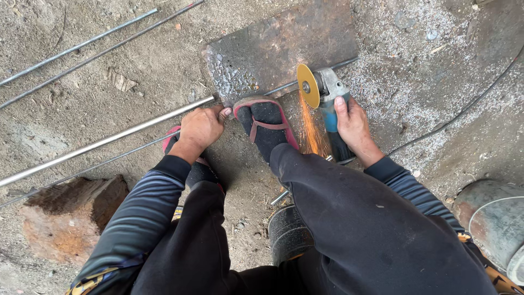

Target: The person uses an angle grinder to cut multiple metal rods into shorter pieces. They hold each rod with one hand and operate the grinder with the other, producing sparks during each cut. The cut pieces are placed on the ground nearby.

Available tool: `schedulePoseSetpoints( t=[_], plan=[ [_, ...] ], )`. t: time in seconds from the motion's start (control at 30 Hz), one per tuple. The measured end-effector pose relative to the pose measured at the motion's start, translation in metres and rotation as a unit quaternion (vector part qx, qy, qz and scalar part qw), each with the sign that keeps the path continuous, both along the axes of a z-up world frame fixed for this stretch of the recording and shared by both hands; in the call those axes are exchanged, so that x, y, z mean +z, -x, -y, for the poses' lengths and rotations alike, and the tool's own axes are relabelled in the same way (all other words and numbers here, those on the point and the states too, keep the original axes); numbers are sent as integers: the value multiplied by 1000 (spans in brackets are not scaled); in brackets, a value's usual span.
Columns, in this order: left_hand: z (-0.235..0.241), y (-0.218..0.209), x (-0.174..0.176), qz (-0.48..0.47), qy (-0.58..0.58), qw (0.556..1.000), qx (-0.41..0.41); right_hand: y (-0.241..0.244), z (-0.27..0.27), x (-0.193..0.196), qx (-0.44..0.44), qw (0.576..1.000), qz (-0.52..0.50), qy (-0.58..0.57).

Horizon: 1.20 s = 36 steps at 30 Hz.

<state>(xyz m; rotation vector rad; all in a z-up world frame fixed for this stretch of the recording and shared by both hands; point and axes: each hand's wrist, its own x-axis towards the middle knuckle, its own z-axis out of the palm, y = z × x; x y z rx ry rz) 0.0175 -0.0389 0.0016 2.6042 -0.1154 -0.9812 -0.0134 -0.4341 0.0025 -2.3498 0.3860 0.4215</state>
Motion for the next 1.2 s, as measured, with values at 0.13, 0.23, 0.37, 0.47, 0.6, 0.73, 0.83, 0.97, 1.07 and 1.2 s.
schedulePoseSetpoints(
  t=[0.13,0.23,0.37,0.47,0.6,0.73,0.83,0.97,1.07,1.2],
  plan=[
    [0,0,-1,6,-4,1000,-3,-3,2,-4,3,1000,-10,22],
    [-1,2,-4,8,-2,1000,0,-4,2,-5,2,1000,-15,24],
    [-3,3,-7,25,7,1000,2,-7,-1,-1,-1,999,-19,28],
    [-3,4,-10,40,8,999,-4,-11,-4,4,-2,1000,-12,6],
    [-4,6,-11,51,22,998,4,-12,-9,10,-2,1000,-14,16],
    [-4,7,-12,57,20,998,0,-11,-9,14,-37,997,-72,6],
    [-5,7,-13,59,23,998,-2,-9,-7,13,9,1000,-14,10],
    [-4,7,-14,52,20,998,-2,-8,-6,10,-5,1000,-27,15],
    [-5,5,-14,54,20,998,-7,-9,-6,8,-7,1000,-20,8],
    [-5,6,-14,54,25,998,-5,-10,-6,10,8,1000,-1,16]
  ],
)
